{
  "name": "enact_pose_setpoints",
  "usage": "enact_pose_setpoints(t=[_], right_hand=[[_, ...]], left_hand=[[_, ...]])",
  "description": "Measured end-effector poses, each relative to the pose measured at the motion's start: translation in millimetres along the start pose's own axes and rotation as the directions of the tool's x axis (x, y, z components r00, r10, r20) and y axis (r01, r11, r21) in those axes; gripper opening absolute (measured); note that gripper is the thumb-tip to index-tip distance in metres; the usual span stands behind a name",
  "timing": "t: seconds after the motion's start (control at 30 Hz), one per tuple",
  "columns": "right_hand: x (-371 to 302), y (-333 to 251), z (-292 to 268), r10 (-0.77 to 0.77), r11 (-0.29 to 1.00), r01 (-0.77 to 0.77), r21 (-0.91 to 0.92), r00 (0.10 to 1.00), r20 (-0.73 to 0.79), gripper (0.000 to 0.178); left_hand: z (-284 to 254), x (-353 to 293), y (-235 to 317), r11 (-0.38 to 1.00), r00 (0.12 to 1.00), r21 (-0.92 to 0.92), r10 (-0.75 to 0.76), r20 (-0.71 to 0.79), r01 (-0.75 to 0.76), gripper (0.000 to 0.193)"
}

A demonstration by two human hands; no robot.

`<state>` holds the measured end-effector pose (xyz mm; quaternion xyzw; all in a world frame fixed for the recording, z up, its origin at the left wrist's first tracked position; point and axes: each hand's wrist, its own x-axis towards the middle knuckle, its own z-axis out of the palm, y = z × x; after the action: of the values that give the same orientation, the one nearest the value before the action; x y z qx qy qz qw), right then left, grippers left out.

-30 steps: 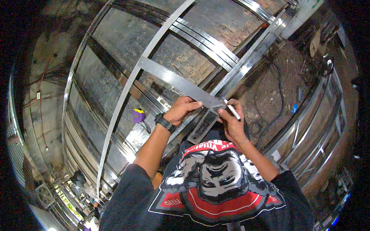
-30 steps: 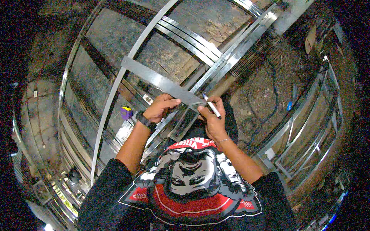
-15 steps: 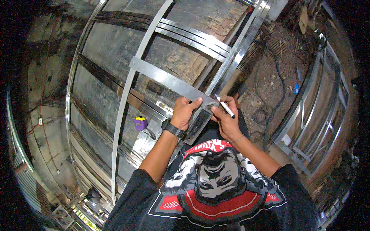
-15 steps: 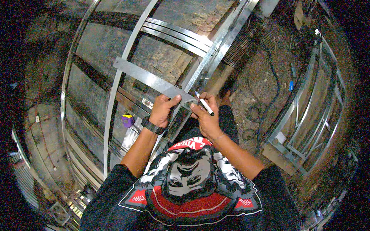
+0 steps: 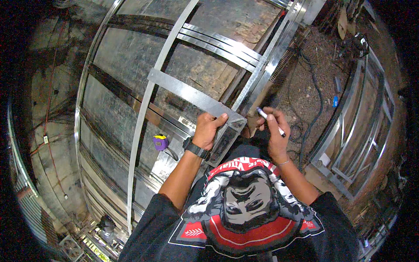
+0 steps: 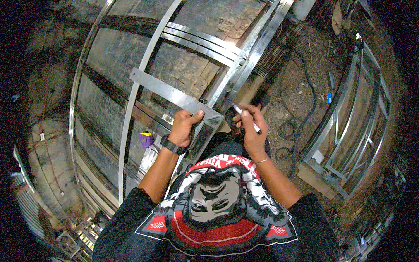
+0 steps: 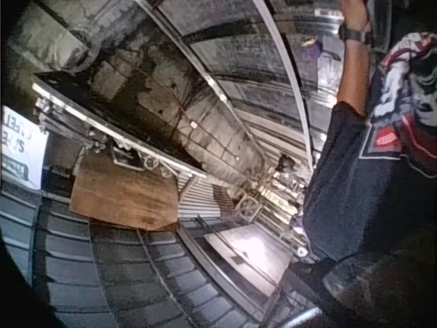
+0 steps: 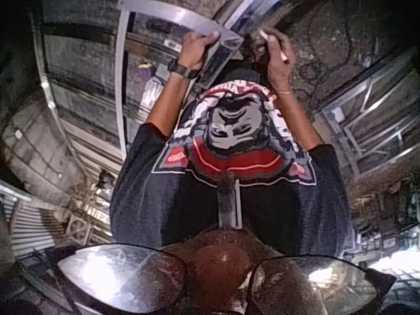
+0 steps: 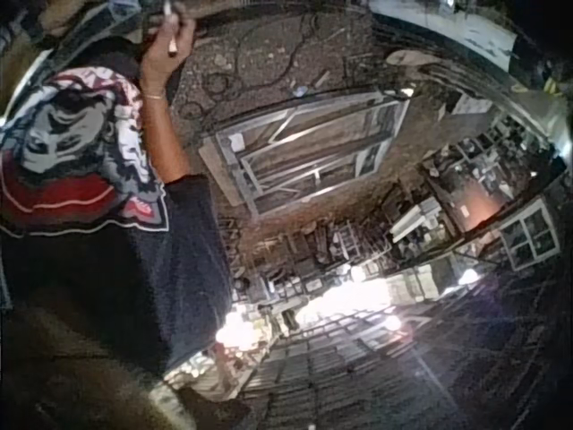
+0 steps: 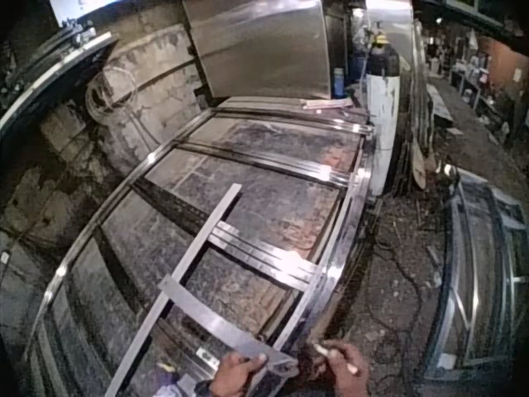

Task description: The person measures a metal frame with a tape measure and marks it with a marker. They then use a try square to draw straight lines on the metal frame.

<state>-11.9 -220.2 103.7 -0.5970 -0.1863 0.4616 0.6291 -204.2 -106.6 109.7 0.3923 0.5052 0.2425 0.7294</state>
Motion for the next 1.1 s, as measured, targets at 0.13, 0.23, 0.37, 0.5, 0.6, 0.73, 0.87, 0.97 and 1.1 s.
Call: enact_pose_setpoints(t=[0.13,0.23,0.37,0.5,0.6,0.73,0.87,0.97,1.1], right_hand=[[12,-5,8,0.002,0.99,0.025,-0.138,0.981,0.195,0.017],[16,-1,16,-0.11,0.97,0.158,-0.185,0.963,0.244,0.016],[18,3,15,-0.015,0.984,0.062,-0.167,0.963,0.268,0.015],[18,4,17,-0.009,0.981,0.065,-0.184,0.957,0.29,0.014],[15,3,17,-0.02,0.974,0.087,-0.208,0.953,0.303,0.014],[13,-3,-1,-0.067,0.902,0.191,-0.387,0.947,0.313,0.014],[5,2,-3,-0.192,0.933,0.219,-0.286,0.974,0.117,0.022],[-6,18,11,-0.069,0.992,0.076,-0.1,0.995,0.076,0.03],[-9,31,31,-0.089,0.977,0.106,-0.184,0.991,0.096,0.038]], left_hand=[[-6,3,0,0.99,0.991,0.045,-0.136,-0.006,0.136,0.013],[-13,9,-9,0.989,0.99,0.046,-0.142,0.009,0.142,0.014],[-5,9,-13,0.994,0.998,-0.092,-0.056,0.013,0.057,0.015],[0,0,4,0.991,0.993,-0.064,-0.116,0.016,0.116,0.017],[-15,9,-16,0.993,0.993,-0.037,-0.107,0.044,0.108,0.017],[-8,9,-19,0.992,0.997,-0.102,-0.071,0.01,0.072,0.018],[-15,7,-11,0.991,0.991,-0.047,-0.124,0.057,0.127,0.017],[-10,8,-12,0.99,0.992,-0.081,-0.113,0.061,0.118,0.016],[-3,8,-2,0.975,0.985,-0.158,-0.145,0.089,0.158,0.016]])
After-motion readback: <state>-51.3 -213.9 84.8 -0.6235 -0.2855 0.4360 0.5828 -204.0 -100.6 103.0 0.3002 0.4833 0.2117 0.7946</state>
